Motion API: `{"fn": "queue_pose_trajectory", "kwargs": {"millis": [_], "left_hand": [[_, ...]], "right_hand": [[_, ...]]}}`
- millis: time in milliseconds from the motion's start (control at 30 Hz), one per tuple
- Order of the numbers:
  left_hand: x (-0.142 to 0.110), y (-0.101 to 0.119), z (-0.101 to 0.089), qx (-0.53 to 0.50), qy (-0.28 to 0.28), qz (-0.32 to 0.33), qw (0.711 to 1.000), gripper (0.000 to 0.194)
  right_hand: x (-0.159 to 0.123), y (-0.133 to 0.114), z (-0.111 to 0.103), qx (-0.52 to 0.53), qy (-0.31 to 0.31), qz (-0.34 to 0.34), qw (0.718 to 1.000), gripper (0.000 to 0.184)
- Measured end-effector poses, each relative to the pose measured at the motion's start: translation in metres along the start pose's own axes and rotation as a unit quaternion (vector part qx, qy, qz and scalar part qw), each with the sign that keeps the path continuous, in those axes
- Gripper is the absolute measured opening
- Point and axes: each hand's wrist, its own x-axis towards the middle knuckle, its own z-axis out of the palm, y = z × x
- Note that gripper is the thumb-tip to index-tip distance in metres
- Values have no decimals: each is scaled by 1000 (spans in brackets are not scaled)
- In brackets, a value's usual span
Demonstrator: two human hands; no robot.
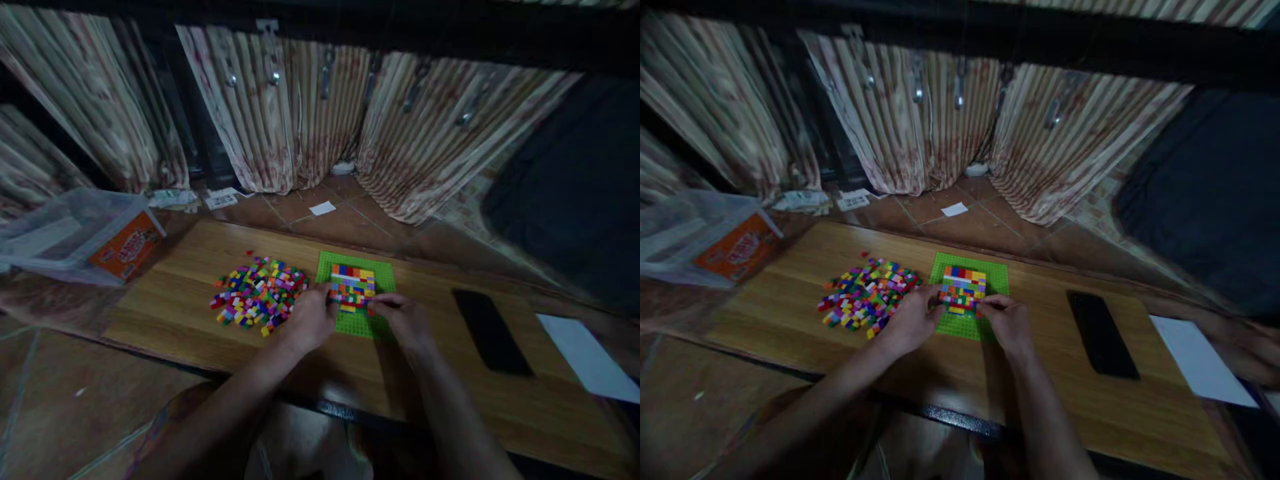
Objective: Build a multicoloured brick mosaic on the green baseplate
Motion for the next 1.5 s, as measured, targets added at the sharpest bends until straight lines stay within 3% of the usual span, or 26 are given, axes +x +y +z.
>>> {"fn": "queue_pose_trajectory", "kwargs": {"millis": [233, 400, 567, 700, 967, 1133, 1267, 1500], "left_hand": [[-3, -1, 3, 3, 10, -3, 1000, 36], [1, -8, -12, 4, 11, -7, 1000, 34], [4, -29, -40, 60, 24, -19, 998, 29], [4, -41, -52, 104, 6, -6, 995, 36], [-4, -38, -49, 164, -41, 34, 985, 22], [-7, -37, -51, 183, -73, 93, 976, 28], [-7, -42, -48, 182, -75, 105, 975, 31], [-5, -47, -44, 186, -63, 101, 975, 14]], "right_hand": [[-1, -2, 2, 11, -3, 2, 1000, 15], [-3, 3, -5, 47, -25, -19, 998, 18], [2, 13, -16, 185, 56, 24, 981, 29], [5, 13, -16, 206, 81, 42, 974, 32], [1, 3, -6, 204, 83, 40, 975, 29], [1, 5, -6, 193, 82, 30, 977, 29], [1, 5, -5, 186, 73, 30, 979, 29], [-1, 2, -4, 183, 68, 33, 980, 30]]}}
